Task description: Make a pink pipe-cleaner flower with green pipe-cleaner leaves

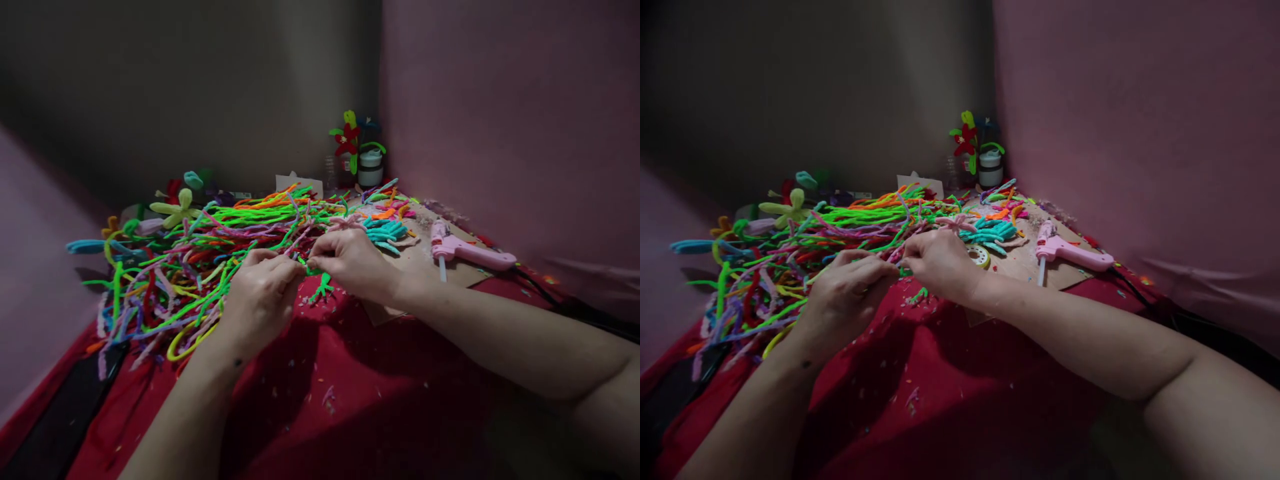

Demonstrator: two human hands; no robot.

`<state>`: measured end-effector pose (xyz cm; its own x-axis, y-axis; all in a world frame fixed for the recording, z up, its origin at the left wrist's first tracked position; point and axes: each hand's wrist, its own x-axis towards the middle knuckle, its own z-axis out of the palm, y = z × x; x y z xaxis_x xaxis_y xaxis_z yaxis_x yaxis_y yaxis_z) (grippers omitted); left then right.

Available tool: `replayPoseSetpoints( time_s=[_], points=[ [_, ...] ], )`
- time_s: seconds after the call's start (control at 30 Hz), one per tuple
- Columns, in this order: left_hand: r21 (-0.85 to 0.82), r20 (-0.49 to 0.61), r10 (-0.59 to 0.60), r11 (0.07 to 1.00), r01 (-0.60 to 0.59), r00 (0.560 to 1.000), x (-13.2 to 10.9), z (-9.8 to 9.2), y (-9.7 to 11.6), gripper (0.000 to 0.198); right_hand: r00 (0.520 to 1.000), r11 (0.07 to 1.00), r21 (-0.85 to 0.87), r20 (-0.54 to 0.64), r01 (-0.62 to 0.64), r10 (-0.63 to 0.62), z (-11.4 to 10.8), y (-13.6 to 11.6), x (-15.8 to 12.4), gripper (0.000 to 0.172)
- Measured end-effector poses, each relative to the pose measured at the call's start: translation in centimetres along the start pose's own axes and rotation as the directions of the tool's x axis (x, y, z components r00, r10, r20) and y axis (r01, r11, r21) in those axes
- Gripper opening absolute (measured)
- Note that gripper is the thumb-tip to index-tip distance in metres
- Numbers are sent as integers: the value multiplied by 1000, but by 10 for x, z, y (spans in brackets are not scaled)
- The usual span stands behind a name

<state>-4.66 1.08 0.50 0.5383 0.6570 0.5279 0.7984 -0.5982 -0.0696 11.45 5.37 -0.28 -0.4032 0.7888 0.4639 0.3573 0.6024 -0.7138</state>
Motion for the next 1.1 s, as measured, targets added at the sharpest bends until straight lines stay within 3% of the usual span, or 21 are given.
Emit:
replayPoseSetpoints(
  time_s=[0.03, 0.1, 0.17, 0.23, 0.3, 0.43, 0.57, 0.63, 0.67, 0.7, 0.73, 0.77, 0.8, 0.83, 0.9, 0.93, 0.97, 1.03, 1.1],
  points=[
    [-48, -14, 12, 999, -13, 1000, 0, -2, -1, 16, 990, 982, 137, 70, -129, 120, -1, 1, 3, 14],
    [-91, -24, 27, 995, -30, 999, 0, -5, -4, 14, 916, 839, 382, 256, -388, 307, -1, 4, 7, 11],
    [-78, -21, 47, 996, -48, 999, -1, -5, -8, 16, 830, 644, 529, 418, -552, 368, 1, 6, 7, 10],
    [-40, -4, 70, 997, -70, 998, -3, -5, -13, 18, 785, 535, 581, 523, -614, 333, 3, 6, 5, 9],
    [-8, 16, 95, 995, -95, 995, -4, -4, -17, 20, 792, 547, 584, 529, -600, 304, 4, 4, 3, 10],
    [36, 54, 112, 993, -114, 992, -5, -3, -20, 21, 870, 733, 498, 411, -464, 272, 4, 2, 1, 17],
    [54, 41, 104, 993, -106, 994, -3, -2, -14, 20, 857, 743, 471, 440, -475, 269, 6, 4, 3, 16],
    [58, -76, 14, 998, -10, 997, -1, -3, -10, 17, 888, 745, 500, 366, -441, 280, 6, 3, 3, 15],
    [40, -180, -77, 996, 85, 981, 0, -5, -9, 18, 906, 752, 515, 320, -413, 278, 5, 2, 3, 17],
    [-17, -297, -202, 978, 206, 933, 0, -6, -7, 21, 922, 758, 528, 273, -383, 276, 4, 0, 3, 18],
    [-125, -390, -351, 936, 329, 851, 1, -7, -6, 23, 933, 763, 536, 233, -360, 275, 4, -2, 3, 19],
    [-273, -414, -507, 862, 428, 756, 2, -8, -6, 22, 941, 771, 539, 200, -338, 273, 3, -4, 2, 20],
    [-442, -349, -651, 749, 494, 674, 2, -8, -5, 21, 947, 781, 536, 173, -320, 269, 2, -5, 1, 20],
    [-602, -201, -757, 596, 532, 622, 3, -7, -5, 21, 953, 791, 532, 151, -303, 264, 3, -6, 0, 20],
    [-801, 184, -784, 231, 552, 593, 5, -2, -3, 24, 961, 800, 532, 137, -277, 242, 5, -6, -3, 20],
    [-840, 321, -738, 67, 539, 593, 6, 2, -3, 25, 963, 798, 538, 147, -271, 228, 7, -6, -4, 20],
    [-859, 388, -709, -47, 510, 589, 7, 5, -2, 24, 963, 794, 546, 163, -268, 214, 9, -5, -5, 20],
    [-878, 414, -711, -148, 455, 568, 8, 11, 1, 24, 957, 784, 550, 207, -287, 205, 14, -3, -7, 22],
    [-892, 394, -735, -160, 423, 552, 8, 15, 3, 23, 943, 779, 538, 254, -323, 216, 16, -2, -8, 22]
  ],
)
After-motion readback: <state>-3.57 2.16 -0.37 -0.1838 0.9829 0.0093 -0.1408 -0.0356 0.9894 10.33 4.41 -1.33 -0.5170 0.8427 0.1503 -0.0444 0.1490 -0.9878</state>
